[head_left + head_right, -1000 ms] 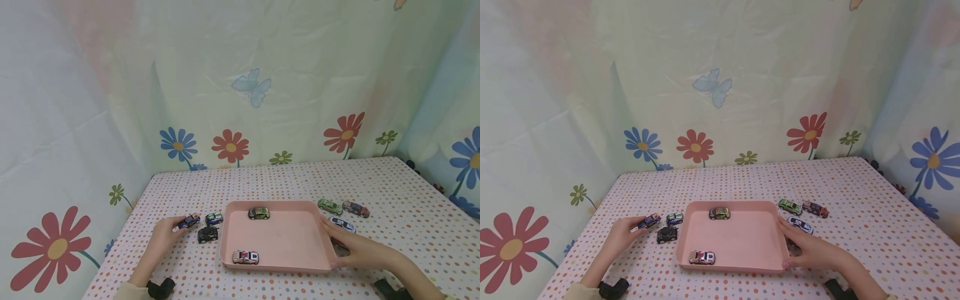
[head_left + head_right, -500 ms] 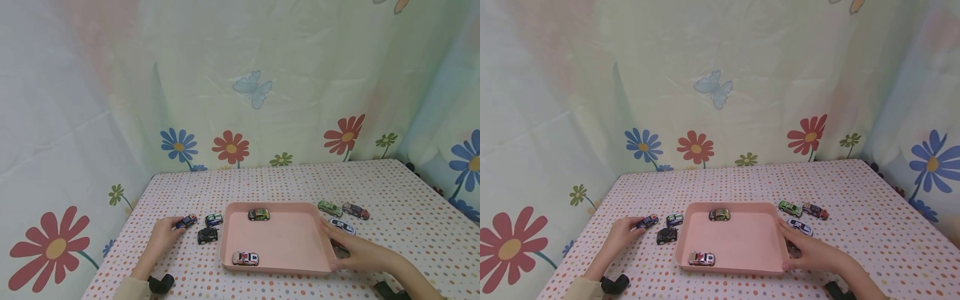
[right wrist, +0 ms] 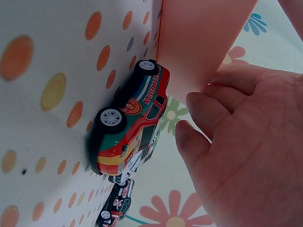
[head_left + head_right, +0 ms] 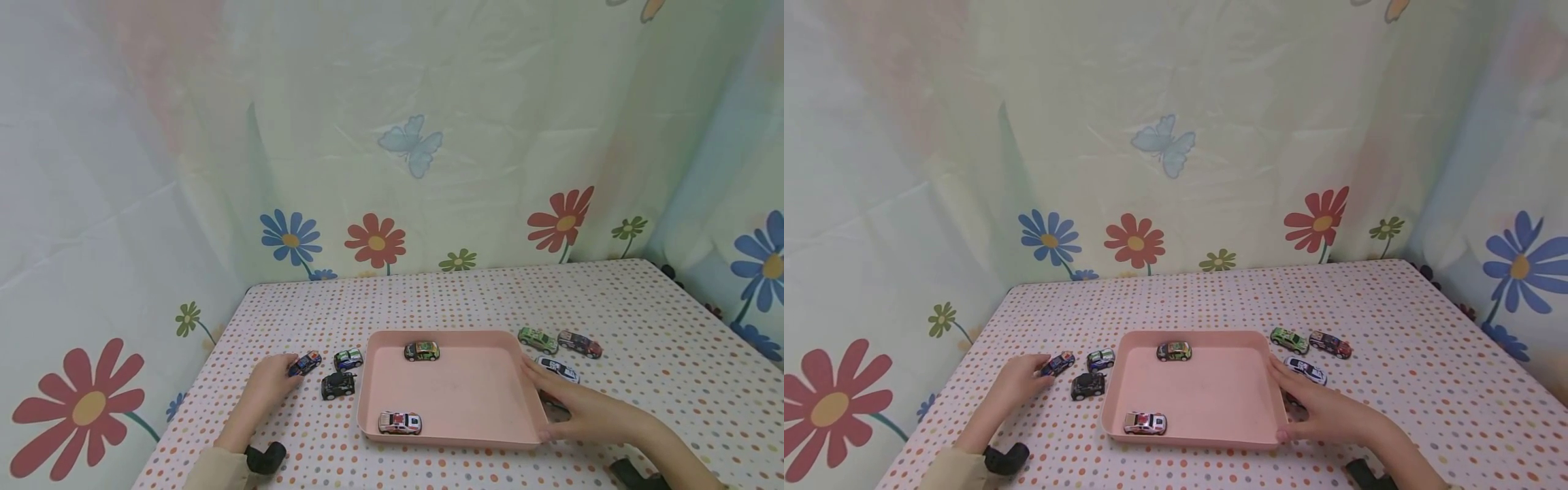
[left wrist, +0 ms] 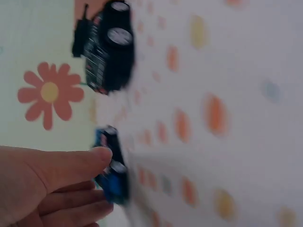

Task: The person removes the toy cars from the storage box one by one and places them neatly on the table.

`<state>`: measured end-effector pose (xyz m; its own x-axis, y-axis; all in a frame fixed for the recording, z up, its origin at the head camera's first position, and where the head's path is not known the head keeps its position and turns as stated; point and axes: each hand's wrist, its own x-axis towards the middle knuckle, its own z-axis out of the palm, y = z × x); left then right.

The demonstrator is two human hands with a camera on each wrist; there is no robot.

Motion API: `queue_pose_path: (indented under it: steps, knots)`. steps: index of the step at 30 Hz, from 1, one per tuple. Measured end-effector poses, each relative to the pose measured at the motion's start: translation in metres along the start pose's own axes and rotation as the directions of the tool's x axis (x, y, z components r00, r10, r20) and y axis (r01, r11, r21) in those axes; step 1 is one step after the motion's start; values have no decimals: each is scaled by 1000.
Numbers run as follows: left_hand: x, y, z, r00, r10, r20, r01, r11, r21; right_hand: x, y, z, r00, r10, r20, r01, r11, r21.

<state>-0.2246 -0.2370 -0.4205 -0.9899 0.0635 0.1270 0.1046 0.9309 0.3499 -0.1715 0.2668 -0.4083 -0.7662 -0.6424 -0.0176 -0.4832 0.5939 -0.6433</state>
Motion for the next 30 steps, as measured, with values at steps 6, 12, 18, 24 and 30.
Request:
queue_pose_path:
  steps: [6,12,18,24,30]
  knots:
    - [15,38,-11,992,127,2,-127,990,55,-1,-1,-1,1000,5,3,-5,1000,14]
    - [28,83,-15,977,213,22,-213,977,0,-2,0,0,1000,12,-5,-12,1000,12]
    - [39,122,-10,941,337,41,-334,940,-68,-2,-2,-1,1000,23,8,-23,999,28]
    - [55,153,8,909,401,112,-379,908,-178,-1,-5,-3,1000,13,19,-14,999,38]
    - [62,168,26,884,437,165,-398,890,-223,0,-7,-1,1000,13,16,-14,999,38]
